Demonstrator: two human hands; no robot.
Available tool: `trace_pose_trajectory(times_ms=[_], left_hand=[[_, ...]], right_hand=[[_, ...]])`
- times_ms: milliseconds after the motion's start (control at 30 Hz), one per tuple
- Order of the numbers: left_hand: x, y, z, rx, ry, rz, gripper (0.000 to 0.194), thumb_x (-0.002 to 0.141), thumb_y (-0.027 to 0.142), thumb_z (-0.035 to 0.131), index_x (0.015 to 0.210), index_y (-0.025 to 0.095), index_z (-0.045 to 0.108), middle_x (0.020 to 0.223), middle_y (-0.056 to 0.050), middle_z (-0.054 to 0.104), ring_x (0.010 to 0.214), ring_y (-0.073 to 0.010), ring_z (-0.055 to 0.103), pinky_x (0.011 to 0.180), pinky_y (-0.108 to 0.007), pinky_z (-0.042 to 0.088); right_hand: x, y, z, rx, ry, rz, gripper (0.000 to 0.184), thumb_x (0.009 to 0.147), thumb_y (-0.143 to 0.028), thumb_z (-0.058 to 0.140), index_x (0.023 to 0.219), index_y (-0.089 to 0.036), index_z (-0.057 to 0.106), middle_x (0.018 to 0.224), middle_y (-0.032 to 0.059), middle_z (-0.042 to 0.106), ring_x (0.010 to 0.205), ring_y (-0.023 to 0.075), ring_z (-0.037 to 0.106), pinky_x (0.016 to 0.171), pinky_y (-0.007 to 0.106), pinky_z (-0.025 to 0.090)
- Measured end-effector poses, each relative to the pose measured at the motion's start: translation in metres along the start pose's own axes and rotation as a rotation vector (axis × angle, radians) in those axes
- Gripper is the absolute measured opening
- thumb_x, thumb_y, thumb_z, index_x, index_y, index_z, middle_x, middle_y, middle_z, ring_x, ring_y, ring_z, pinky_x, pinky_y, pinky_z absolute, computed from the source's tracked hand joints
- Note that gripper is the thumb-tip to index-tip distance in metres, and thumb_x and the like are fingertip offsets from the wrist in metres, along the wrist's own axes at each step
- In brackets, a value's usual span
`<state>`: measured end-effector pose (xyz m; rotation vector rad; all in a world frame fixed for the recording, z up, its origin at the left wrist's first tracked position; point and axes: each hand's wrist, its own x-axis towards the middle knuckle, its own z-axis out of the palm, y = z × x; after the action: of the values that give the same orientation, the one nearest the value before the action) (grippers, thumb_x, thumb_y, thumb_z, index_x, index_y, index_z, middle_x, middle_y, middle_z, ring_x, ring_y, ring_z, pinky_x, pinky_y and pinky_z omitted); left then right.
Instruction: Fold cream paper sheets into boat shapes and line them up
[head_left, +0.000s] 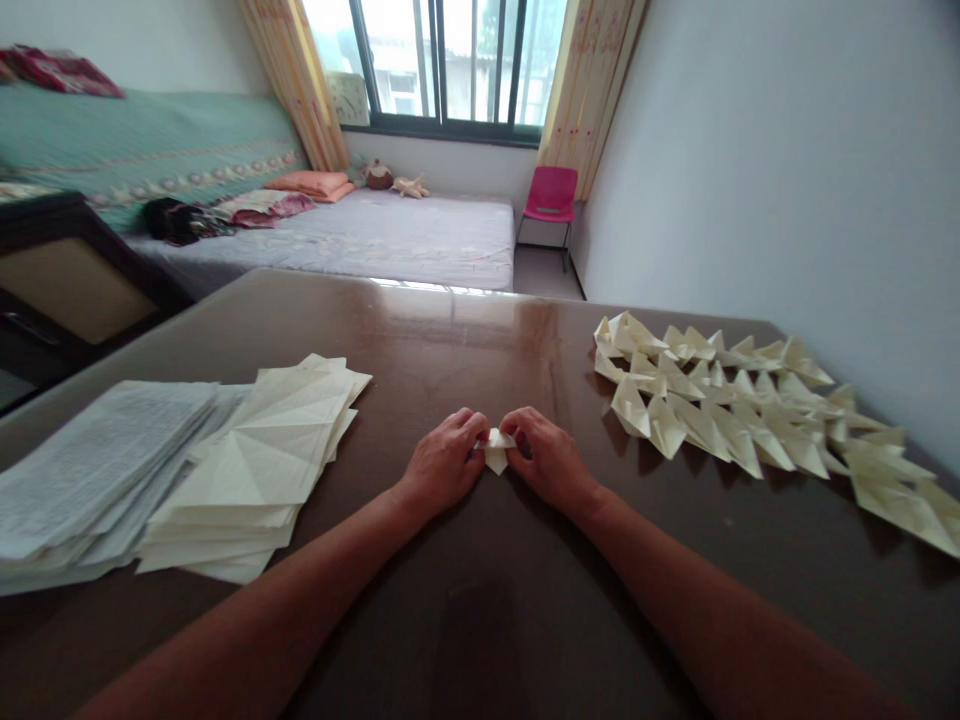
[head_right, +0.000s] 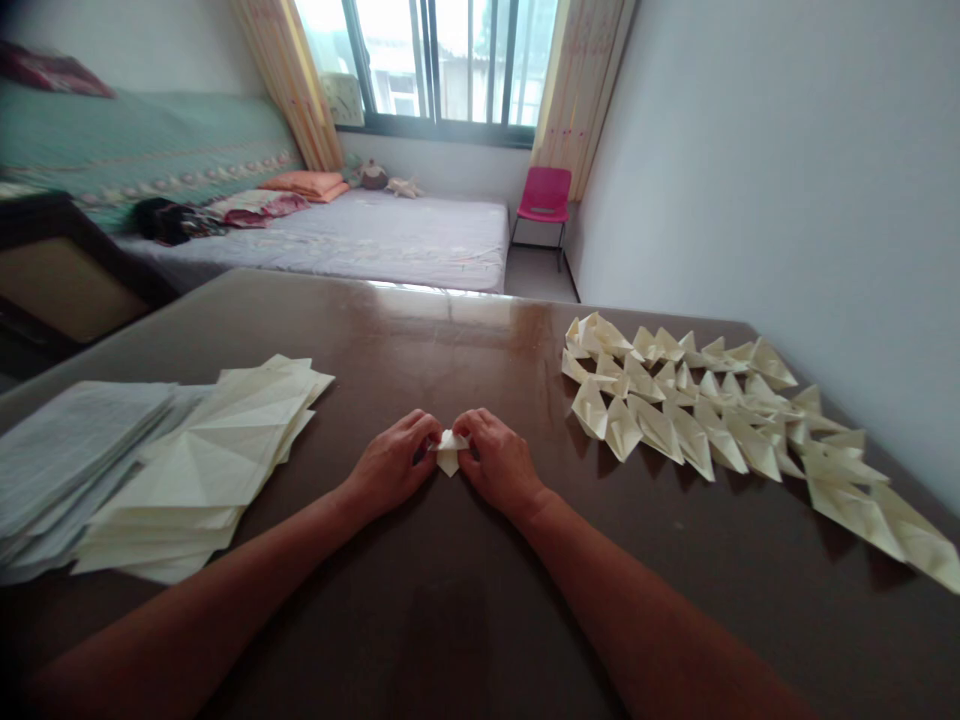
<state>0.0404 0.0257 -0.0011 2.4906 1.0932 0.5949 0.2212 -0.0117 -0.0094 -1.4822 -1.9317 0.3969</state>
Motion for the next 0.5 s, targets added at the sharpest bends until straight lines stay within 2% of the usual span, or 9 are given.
trace_pose_trajectory(times_ms=[133,233,400,500], left_hand=[[-0.004,-0.002,-0.005,0.075,-0.055,0.052,0.011,0.087,0.021,0.044,0.091,0.023,0.053,0.097,-0.002,0.055,0.088,-0.0165,0.054,0.073,-0.026,0.044],[-0.005,-0.002,-0.011,0.123,-0.088,0.079,0.017,0.092,0.026,0.039,0.093,0.023,0.056,0.102,-0.002,0.057,0.094,-0.0166,0.054,0.075,-0.026,0.045],[-0.007,0.002,-0.024,0.252,-0.154,0.141,0.02,0.093,0.029,0.04,0.093,0.025,0.059,0.103,-0.002,0.059,0.094,-0.0176,0.053,0.067,-0.026,0.045],[-0.008,0.008,-0.024,0.298,-0.15,0.138,0.02,0.093,0.034,0.042,0.09,0.024,0.059,0.1,-0.002,0.06,0.093,-0.0187,0.052,0.067,-0.027,0.045]], right_hand=[[0.001,0.006,-0.015,-0.056,-0.141,-0.115,0.015,0.082,-0.015,0.054,0.092,-0.024,0.06,0.101,0.0009,0.06,0.088,0.014,0.057,0.073,0.023,0.043],[0.003,0.01,-0.025,-0.081,-0.2,-0.172,0.017,0.082,-0.016,0.056,0.095,-0.025,0.064,0.104,0.0019,0.061,0.095,0.015,0.056,0.078,0.024,0.043],[0.006,0.013,-0.036,-0.125,-0.266,-0.218,0.02,0.081,-0.019,0.059,0.097,-0.027,0.067,0.103,0.0022,0.063,0.095,0.0165,0.056,0.08,0.026,0.044],[0.006,0.013,-0.034,-0.108,-0.272,-0.207,0.012,0.083,-0.026,0.06,0.092,-0.027,0.068,0.1,0.0019,0.063,0.093,0.0163,0.056,0.078,0.026,0.043]])
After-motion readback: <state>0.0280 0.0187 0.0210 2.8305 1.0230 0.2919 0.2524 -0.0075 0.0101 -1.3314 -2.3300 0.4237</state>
